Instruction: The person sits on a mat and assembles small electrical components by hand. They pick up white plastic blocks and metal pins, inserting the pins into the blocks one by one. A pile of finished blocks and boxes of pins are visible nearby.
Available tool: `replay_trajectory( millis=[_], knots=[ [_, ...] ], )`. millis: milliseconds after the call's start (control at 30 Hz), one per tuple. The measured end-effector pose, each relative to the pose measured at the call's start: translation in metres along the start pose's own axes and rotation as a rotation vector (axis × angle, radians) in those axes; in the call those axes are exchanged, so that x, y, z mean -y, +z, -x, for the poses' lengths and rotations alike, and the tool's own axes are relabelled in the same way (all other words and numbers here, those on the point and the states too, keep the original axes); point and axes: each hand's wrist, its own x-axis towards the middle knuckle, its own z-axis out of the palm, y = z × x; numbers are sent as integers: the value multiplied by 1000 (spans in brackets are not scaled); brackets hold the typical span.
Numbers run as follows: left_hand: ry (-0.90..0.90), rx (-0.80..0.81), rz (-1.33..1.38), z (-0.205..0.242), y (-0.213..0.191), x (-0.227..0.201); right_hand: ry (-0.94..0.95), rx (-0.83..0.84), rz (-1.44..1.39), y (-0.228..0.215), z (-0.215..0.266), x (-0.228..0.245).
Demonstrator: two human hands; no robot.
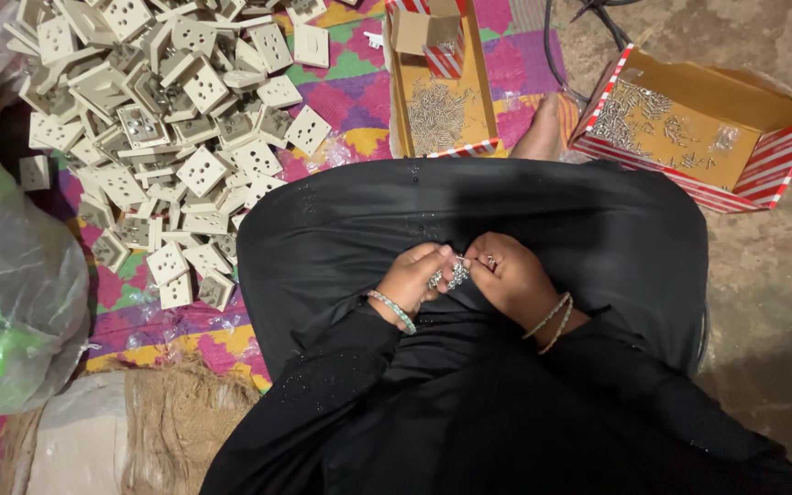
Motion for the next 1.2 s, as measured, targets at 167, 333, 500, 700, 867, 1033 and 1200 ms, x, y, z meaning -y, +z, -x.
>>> replay_trajectory(
  millis=[167, 333, 500, 700, 867, 1033, 1200],
  knots=[
    [6, -8, 14, 2, 1, -1, -49, -15, 66, -3, -1, 10],
    [15, -39, -85, 0, 4, -2, -84, 20, 53, -3, -1, 11],
    [14, -29, -127, -1, 2, 2, -105, 52, 48, -1, -2, 8],
    [12, 6, -195, -3, 0, 5, -15, 81, -16, -1, -2, 0],
    [19, -49, -100, -3, 1, 1, -40, 71, -68, 2, 1, -21],
    [0, -32, -61, 4, 5, -8, 355, 135, -759, -3, -6, -46],
    [-10, 79, -22, 8, 9, -10, 359, 202, -716, 0, -6, -49]
  ],
)
